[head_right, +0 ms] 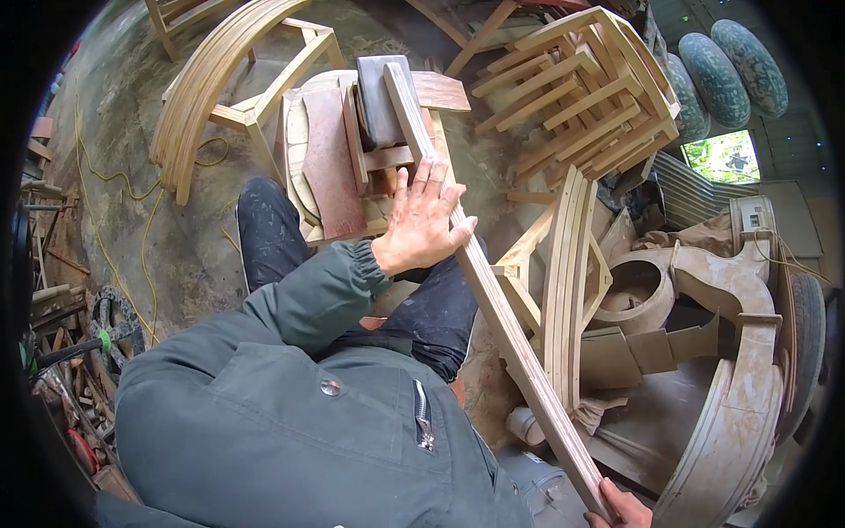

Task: Sanding curved wooden chair components using a stationary sanding machine.

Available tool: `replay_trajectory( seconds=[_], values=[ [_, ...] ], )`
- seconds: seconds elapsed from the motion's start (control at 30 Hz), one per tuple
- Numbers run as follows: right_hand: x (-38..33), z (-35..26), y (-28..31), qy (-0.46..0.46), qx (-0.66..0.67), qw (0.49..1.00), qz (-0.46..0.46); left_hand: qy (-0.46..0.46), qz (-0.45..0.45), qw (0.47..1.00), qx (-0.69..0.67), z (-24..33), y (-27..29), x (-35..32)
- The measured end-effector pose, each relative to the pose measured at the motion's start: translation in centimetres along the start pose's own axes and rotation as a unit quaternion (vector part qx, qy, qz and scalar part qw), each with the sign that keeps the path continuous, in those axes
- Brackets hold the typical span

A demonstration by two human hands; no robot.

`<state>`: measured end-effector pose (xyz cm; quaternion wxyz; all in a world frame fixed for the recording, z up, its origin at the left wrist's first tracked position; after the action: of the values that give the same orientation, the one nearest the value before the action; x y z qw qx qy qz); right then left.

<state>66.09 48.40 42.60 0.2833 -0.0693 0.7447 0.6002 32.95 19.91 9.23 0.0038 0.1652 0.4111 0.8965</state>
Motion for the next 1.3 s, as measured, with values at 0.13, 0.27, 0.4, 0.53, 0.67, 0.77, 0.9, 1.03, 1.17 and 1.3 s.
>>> replay_trajectory(
  seconds=[0.13,0.27,0.4,0.53,0.67,0.77,0.9,1.03,1.17,1.3],
  values=[
    [2.6,-0.4,-2.7,0.03,0.056,0.998,0.019,0.002,-0.009,1.0,0.021,-1.9,-0.1,1.3],
    [8.4,-2.1,-6.3,0.132,0.03,0.989,0.054,-0.01,-0.02,0.995,0.098,-7.1,-0.4,4.8],
    [13.3,-6.1,-8.2,0.149,0.014,0.987,0.056,0.005,-0.078,0.987,0.143,-11.4,0.8,9.8],
    [17.8,-10.0,-10.1,0.236,-0.006,0.968,0.088,0.01,-0.078,0.98,0.185,-16.3,1.9,14.5],
    [22.1,-13.3,-11.4,0.249,-0.017,0.964,0.093,0.006,-0.09,0.971,0.22,-20.4,3.2,19.0],
    [25.1,-16.2,-12.3,0.266,0.011,0.959,0.101,0.011,-0.087,0.973,0.213,-23.1,4.7,22.2],
    [29.5,-19.9,-13.6,0.3,0.031,0.942,0.146,0.025,-0.061,0.969,0.239,-26.2,6.2,26.8],
    [35.0,-24.0,-14.8,0.292,0.019,0.947,0.133,0.049,-0.036,0.964,0.26,-29.9,7.7,29.0],
    [40.2,-28.6,-14.7,0.307,0.03,0.936,0.17,0.031,-0.051,0.975,0.214,-27.9,6.1,29.7],
    [46.1,-34.2,-14.5,0.326,0.013,0.926,0.19,0.029,-0.05,0.982,0.182,-27.5,5.6,28.6]
  ],
)
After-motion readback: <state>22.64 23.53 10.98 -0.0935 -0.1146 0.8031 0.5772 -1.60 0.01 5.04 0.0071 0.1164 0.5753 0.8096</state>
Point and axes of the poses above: each hand's wrist, its own x-axis towards the middle knuckle, its own y-axis out of the back of the hand, z = x × y, the point moved 6 cm from there along x, towards the middle knuckle, and after that the axes turned 4 degrees about x, right-handed, at the moved point
